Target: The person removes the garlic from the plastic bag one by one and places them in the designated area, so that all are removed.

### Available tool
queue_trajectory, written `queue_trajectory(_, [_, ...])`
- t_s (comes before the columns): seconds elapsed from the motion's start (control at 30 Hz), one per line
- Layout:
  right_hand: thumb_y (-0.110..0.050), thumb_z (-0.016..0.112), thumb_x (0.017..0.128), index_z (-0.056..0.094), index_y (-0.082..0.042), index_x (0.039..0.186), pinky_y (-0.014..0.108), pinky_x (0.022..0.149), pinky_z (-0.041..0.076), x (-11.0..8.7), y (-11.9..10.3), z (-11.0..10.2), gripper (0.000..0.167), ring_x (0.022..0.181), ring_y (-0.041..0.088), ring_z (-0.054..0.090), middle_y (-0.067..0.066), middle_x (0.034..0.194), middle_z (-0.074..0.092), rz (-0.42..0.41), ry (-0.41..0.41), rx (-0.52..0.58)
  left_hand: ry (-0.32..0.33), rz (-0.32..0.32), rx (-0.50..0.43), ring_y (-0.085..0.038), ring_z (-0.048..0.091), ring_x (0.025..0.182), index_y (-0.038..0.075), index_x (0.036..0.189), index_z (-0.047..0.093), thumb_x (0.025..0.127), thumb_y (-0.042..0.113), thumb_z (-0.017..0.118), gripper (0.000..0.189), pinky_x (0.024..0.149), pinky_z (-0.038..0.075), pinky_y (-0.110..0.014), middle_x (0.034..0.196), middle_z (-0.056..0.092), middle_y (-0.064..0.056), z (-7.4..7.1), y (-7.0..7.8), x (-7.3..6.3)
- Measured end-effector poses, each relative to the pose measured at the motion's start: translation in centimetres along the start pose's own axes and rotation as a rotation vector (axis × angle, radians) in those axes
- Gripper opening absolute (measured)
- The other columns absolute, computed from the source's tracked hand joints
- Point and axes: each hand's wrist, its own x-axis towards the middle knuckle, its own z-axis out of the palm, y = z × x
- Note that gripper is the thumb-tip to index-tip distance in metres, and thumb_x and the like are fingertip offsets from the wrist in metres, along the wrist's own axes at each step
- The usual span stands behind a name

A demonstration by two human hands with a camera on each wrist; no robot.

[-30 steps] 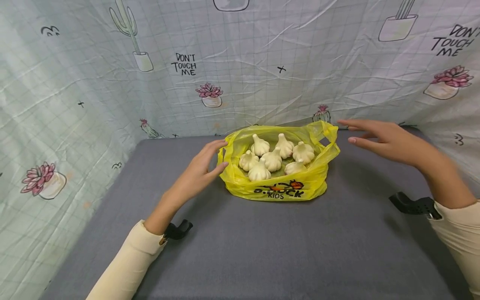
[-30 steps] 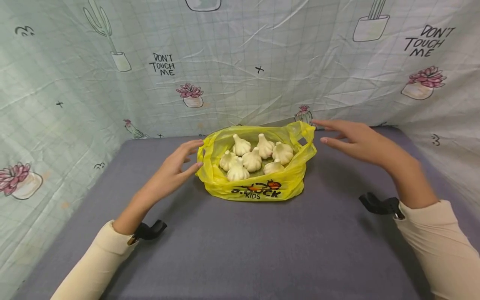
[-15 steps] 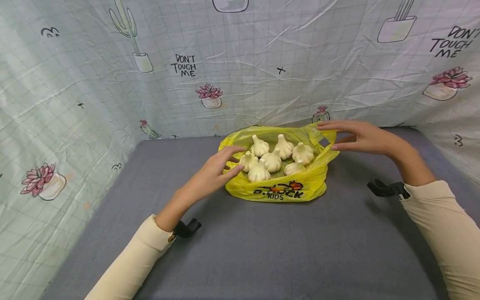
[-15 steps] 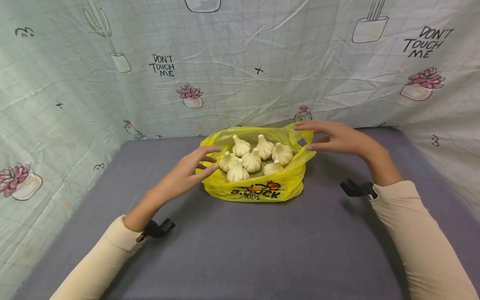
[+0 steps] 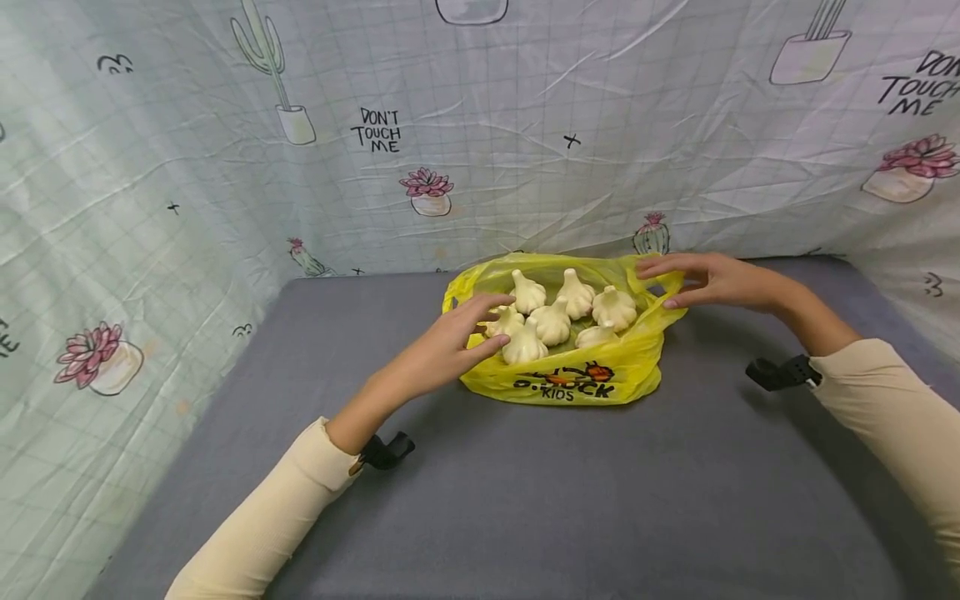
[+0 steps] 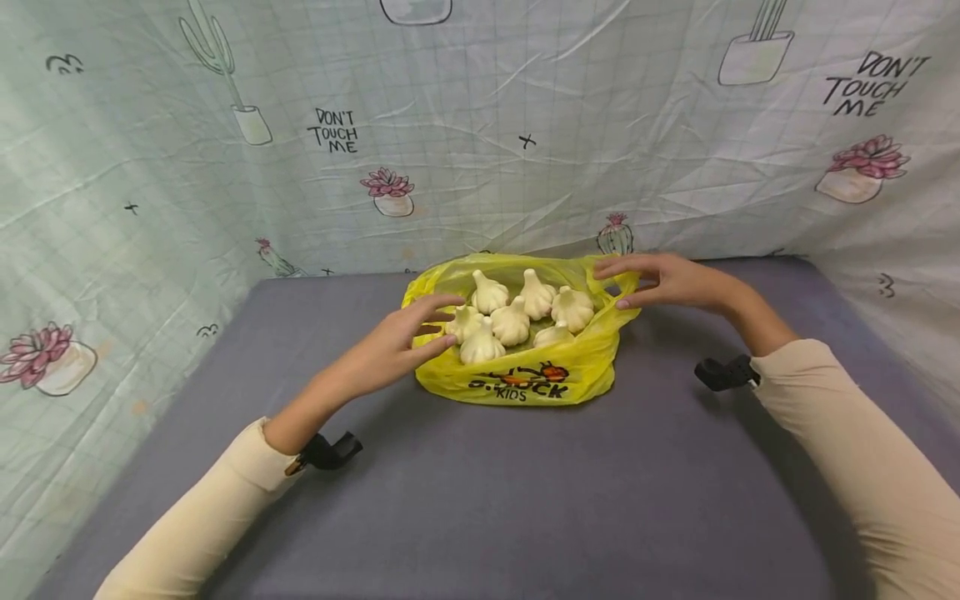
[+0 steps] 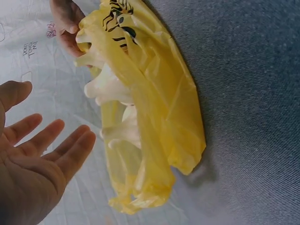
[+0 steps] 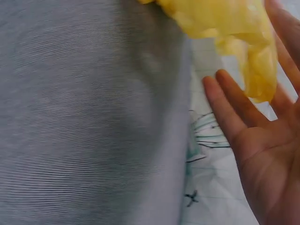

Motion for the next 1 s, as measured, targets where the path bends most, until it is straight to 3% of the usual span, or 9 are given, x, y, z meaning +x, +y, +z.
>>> queue_trajectory(0.13, [-0.016, 0.069, 0.099, 0.056, -0.018, 0.148, 0.026, 0.092, 0.05, 0.2, 0.7, 0.7, 0.05, 0.133, 0.005, 0.046, 0.003, 0.163, 0.035, -0.007, -0.002, -0.002, -0.028, -0.001, -0.018, -0.03, 0.048, 0.14, 0.017, 0.157, 0.036, 0.107, 0.031, 0.056, 0.056, 0.109, 0.046, -0.049, 0.158, 0.041, -0.003, 0.0, -0.2, 0.1])
queue_trajectory(0.3, [-0.012, 0.071, 0.097, 0.057, -0.013, 0.146, 0.028, 0.087, 0.054, 0.4, 1.1, 1.2, 0.051, 0.133, -0.009, 0.038, 0.009, 0.163, 0.033, -0.067, -0.024, 0.018, -0.083, 0.017, -0.018, -0.03, 0.046, 0.142, 0.016, 0.158, 0.034, 0.106, 0.028, 0.057, 0.058, 0.109, 0.046, -0.048, 0.159, 0.039, -0.005, 0.2, -0.4, 0.6])
queue_trajectory(0.47, [-0.012, 0.074, 0.095, 0.06, -0.013, 0.143, 0.03, 0.078, 0.057, 0.3, 1.4, 1.3, 0.051, 0.134, -0.011, 0.037, 0.011, 0.164, 0.032, -0.1, -0.029, -0.008, -0.11, 0.014, 0.006, -0.03, 0.046, 0.142, 0.013, 0.158, 0.034, 0.106, 0.024, 0.059, 0.059, 0.109, 0.046, -0.047, 0.159, 0.04, -0.008, 0.5, -0.5, 1.2])
queue_trajectory(0.63, [-0.016, 0.076, 0.093, 0.064, -0.017, 0.14, 0.025, 0.089, 0.052, 0.1, 1.5, 1.5, 0.049, 0.152, 0.018, 0.024, 0.007, 0.162, 0.036, -0.108, -0.031, -0.089, -0.121, 0.0, -0.046, -0.032, 0.044, 0.143, 0.012, 0.158, 0.033, 0.105, 0.02, 0.06, 0.06, 0.109, 0.046, -0.048, 0.16, 0.039, -0.011, 0.6, -0.9, 1.5])
queue_trajectory(0.73, [-0.016, 0.077, 0.092, 0.064, -0.016, 0.139, 0.023, 0.092, 0.05, 0.1, 1.5, 1.5, 0.049, 0.152, 0.037, 0.019, 0.008, 0.161, 0.038, -0.118, -0.031, -0.119, -0.12, 0.005, -0.086, -0.032, 0.045, 0.142, 0.01, 0.157, 0.034, 0.104, 0.017, 0.061, 0.06, 0.111, 0.045, -0.046, 0.16, 0.039, -0.012, 0.7, -1.3, 1.9])
queue_trajectory(1.0, [-0.018, 0.078, 0.092, 0.065, -0.019, 0.138, 0.025, 0.089, 0.052, 0.2, 1.4, 1.4, 0.048, 0.151, 0.037, 0.021, 0.007, 0.16, 0.041, -0.112, -0.039, -0.138, -0.144, -0.019, -0.141, -0.031, 0.051, 0.138, 0.007, 0.154, 0.04, 0.101, 0.012, 0.065, 0.059, 0.109, 0.046, -0.04, 0.153, 0.048, -0.015, 1.1, -1.5, 3.4])
